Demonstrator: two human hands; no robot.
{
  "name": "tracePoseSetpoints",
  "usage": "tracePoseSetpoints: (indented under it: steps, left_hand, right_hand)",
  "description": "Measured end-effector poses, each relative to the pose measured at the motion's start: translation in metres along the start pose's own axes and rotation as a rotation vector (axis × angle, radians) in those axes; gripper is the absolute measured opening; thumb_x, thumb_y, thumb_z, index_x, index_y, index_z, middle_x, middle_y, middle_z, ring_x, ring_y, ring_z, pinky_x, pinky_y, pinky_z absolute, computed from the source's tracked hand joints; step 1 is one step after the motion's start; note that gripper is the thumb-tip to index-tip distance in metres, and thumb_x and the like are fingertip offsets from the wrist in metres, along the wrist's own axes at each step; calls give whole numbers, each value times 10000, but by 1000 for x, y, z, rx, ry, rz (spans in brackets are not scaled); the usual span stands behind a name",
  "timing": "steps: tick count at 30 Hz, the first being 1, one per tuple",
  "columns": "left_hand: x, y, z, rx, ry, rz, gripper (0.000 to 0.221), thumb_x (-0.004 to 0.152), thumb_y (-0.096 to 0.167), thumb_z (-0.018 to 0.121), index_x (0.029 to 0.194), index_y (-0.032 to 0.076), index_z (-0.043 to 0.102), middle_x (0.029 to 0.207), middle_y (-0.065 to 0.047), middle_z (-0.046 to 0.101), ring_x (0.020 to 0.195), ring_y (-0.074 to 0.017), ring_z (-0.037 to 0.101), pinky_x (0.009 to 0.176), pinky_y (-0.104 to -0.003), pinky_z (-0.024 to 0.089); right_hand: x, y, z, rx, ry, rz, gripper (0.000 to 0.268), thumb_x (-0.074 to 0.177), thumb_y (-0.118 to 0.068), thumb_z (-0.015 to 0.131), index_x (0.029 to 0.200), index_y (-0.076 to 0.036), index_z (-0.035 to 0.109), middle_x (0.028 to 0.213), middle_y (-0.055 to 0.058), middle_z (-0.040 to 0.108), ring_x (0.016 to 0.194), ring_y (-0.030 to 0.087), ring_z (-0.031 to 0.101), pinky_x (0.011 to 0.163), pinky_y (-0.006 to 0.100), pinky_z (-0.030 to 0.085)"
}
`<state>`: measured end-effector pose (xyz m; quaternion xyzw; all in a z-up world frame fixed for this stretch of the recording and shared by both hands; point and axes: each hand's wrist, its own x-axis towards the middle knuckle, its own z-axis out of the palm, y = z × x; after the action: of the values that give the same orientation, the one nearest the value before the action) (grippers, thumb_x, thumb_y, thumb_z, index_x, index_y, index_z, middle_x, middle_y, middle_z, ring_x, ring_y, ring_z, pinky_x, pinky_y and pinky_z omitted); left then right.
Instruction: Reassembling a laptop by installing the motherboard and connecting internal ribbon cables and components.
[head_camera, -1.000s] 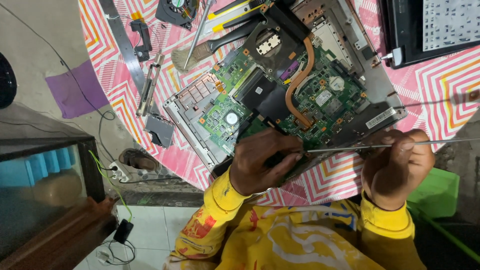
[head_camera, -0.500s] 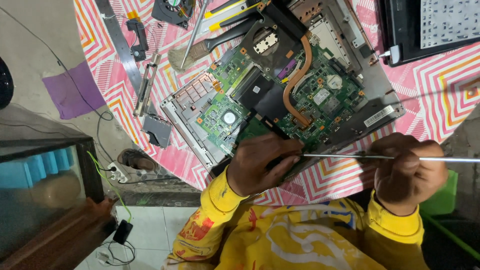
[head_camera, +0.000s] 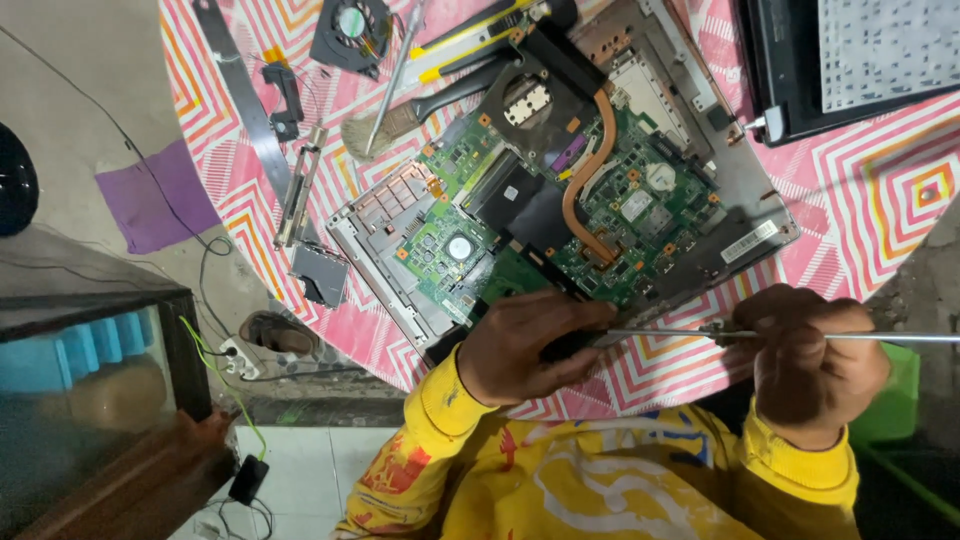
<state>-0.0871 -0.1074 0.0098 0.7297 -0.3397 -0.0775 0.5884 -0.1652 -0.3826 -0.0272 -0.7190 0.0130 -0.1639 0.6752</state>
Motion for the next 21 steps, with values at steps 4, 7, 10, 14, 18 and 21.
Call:
tracePoseSetpoints:
  steps: [4, 7, 10, 14, 18, 21]
  left_hand:
    - [7, 4, -4, 42, 22, 39, 371, 856, 167, 762, 1163, 7, 628, 956, -133, 672, 775, -310, 628, 736, -369, 519]
    - [20, 21, -11, 141, 15, 111, 231, 888, 183, 708, 1060, 44, 642, 1085, -127, 661, 967, -324, 641, 896, -395, 514]
    - [20, 15, -6, 179, -55, 156, 162, 946, 190, 659, 1039, 60, 635, 1034, -96, 658, 938, -311, 627, 886, -409, 496]
    - [20, 13, -1, 211, -48, 152, 139, 968, 138, 625, 1071, 48, 649, 1073, -88, 674, 961, -302, 633, 903, -400, 505]
    - [23, 16, 0, 251, 52, 116, 97, 944, 146, 652, 995, 66, 676, 970, -73, 667, 864, -267, 623, 800, -370, 513]
    - [30, 17, -4, 294, 59, 171, 129, 949, 175, 650, 1004, 61, 677, 1019, -88, 671, 937, -291, 637, 854, -392, 507]
  right_hand:
    - [9, 3, 3, -34, -40, 42, 132, 1076, -167, 469, 989, -71, 493, 867, 98, 635, 696, 145, 561, 686, 252, 490]
    - [12, 38, -17, 399, -178, 76, 288, 1053, -274, 458, 946, -80, 642, 981, 101, 691, 887, 210, 601, 885, 351, 483]
    - [16, 49, -18, 171, -235, 43, 148, 955, -129, 552, 919, -34, 659, 1016, 96, 717, 742, 149, 604, 596, 257, 504]
    - [24, 8, -4, -502, -126, 534, 121, 784, 104, 670, 842, 78, 773, 927, 134, 783, 790, 254, 688, 773, 358, 515]
    - [32, -32, 20, -406, -54, 61, 99, 812, 240, 566, 825, 153, 612, 834, 221, 669, 608, 255, 629, 592, 321, 527]
    - [33, -23, 1, -369, -100, -118, 101, 876, 193, 500, 861, 113, 559, 830, 207, 651, 627, 220, 606, 638, 297, 537]
